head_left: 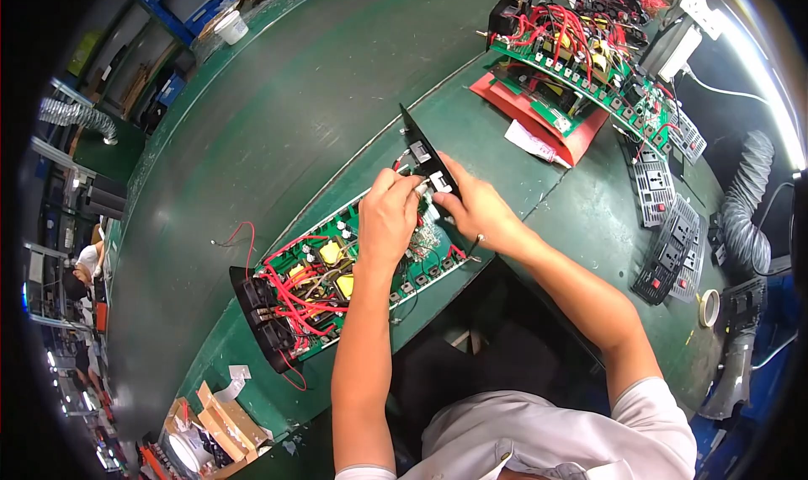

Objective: Assembling electronic components onto a circuit board and into a housing, including applying adhesive.

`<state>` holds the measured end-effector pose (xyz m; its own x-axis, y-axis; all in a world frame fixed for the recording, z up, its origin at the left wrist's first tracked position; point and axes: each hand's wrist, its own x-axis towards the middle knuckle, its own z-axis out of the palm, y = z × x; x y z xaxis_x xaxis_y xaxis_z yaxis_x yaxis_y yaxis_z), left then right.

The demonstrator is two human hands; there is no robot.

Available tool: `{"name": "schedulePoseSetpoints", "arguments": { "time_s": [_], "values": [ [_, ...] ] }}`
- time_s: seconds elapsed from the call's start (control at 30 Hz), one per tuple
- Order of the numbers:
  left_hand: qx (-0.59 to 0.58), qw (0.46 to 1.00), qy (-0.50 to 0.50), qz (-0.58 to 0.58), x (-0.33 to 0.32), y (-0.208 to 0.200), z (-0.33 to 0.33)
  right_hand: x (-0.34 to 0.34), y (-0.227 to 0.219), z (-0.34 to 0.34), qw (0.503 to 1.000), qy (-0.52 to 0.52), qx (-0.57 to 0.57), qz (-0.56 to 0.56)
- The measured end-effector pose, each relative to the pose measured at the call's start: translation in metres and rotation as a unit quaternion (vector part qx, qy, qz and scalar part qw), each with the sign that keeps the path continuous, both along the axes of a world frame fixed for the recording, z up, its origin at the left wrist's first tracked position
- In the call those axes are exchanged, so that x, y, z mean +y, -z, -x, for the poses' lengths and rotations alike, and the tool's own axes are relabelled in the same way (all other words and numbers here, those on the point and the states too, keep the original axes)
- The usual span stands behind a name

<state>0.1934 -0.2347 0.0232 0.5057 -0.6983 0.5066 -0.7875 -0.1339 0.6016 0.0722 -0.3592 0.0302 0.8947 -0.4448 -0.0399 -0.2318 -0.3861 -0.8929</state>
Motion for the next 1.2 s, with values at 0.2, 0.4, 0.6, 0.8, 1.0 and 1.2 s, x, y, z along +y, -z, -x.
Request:
{"name": "schedulePoseSetpoints", "arguments": {
  "time_s": [0.2,0.4,0.6,0.8,1.0,1.2],
  "values": [
    [-0.020,1.000,0.013,0.011,-0.002,-0.002,0.000,-0.001,0.009,0.000,0.991,-0.013,-0.082,0.104],
    [0.115,0.992,0.037,0.032,0.008,-0.013,-0.012,-0.042,0.001,0.018,0.988,-0.035,-0.049,0.141],
    [0.122,0.988,0.080,-0.046,0.040,-0.060,0.012,-0.039,-0.032,0.079,0.994,-0.004,-0.027,0.105],
    [-0.020,0.967,0.243,-0.072,0.044,-0.071,0.093,0.003,-0.010,0.085,0.992,-0.082,0.038,0.092],
    [-0.062,0.966,0.176,-0.176,0.025,-0.041,0.076,0.021,0.015,0.079,0.997,0.014,-0.027,0.074],
    [-0.180,0.964,0.081,-0.176,0.021,-0.032,0.070,0.006,0.002,0.070,0.990,0.063,0.006,0.130]
  ]
}}
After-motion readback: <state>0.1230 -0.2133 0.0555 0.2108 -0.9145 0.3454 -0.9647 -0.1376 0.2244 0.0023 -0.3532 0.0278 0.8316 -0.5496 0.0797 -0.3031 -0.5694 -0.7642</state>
